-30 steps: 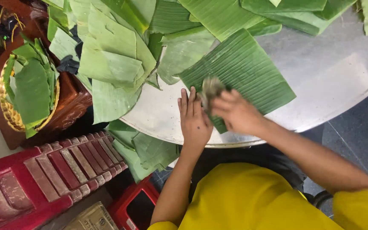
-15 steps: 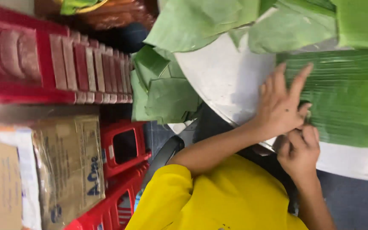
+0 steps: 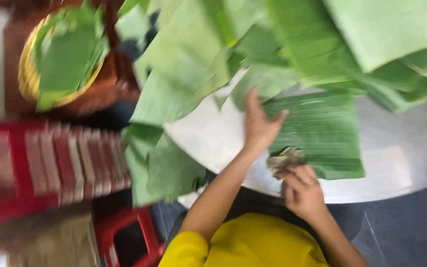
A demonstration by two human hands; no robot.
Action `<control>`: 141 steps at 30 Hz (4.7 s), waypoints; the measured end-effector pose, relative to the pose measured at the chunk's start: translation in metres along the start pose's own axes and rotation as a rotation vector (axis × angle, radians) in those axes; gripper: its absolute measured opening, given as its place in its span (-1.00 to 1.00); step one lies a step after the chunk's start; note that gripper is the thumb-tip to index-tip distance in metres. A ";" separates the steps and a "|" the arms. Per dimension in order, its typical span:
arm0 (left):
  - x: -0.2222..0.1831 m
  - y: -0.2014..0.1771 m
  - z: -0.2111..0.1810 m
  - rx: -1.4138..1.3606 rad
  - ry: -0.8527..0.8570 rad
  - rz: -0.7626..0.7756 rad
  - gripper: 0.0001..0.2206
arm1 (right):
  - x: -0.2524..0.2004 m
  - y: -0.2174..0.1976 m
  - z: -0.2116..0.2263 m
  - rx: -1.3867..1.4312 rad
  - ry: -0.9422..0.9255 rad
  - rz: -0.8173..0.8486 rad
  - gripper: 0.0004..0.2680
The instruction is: A person is cleaning banana leaves by wiping them individually with a cloth on a metal table.
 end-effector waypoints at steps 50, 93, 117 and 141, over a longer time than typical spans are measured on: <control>-0.139 -0.408 0.278 0.752 -0.723 -0.631 -0.19 | 0.282 -0.123 -0.377 -0.818 -0.180 0.071 -0.85; -0.145 -0.010 0.019 0.529 0.856 -0.109 -0.97 | -0.006 -0.060 -0.224 -0.601 0.271 0.184 -0.77; -0.147 -0.012 0.006 0.550 0.841 -0.090 -0.97 | 0.094 0.033 -0.197 0.031 0.271 0.217 -0.73; -0.118 -0.031 0.025 0.433 0.686 -0.108 -0.94 | 0.135 0.061 -0.109 0.263 0.293 0.108 -0.89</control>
Point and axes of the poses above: each hand's wrist, its own x-axis towards the middle knuckle, its own y-axis out of the palm, z = x × y, the point moved 7 cm from there along x, towards the middle knuckle, and after that the axes turned 13 degrees about -y, right-handed, at the moved point
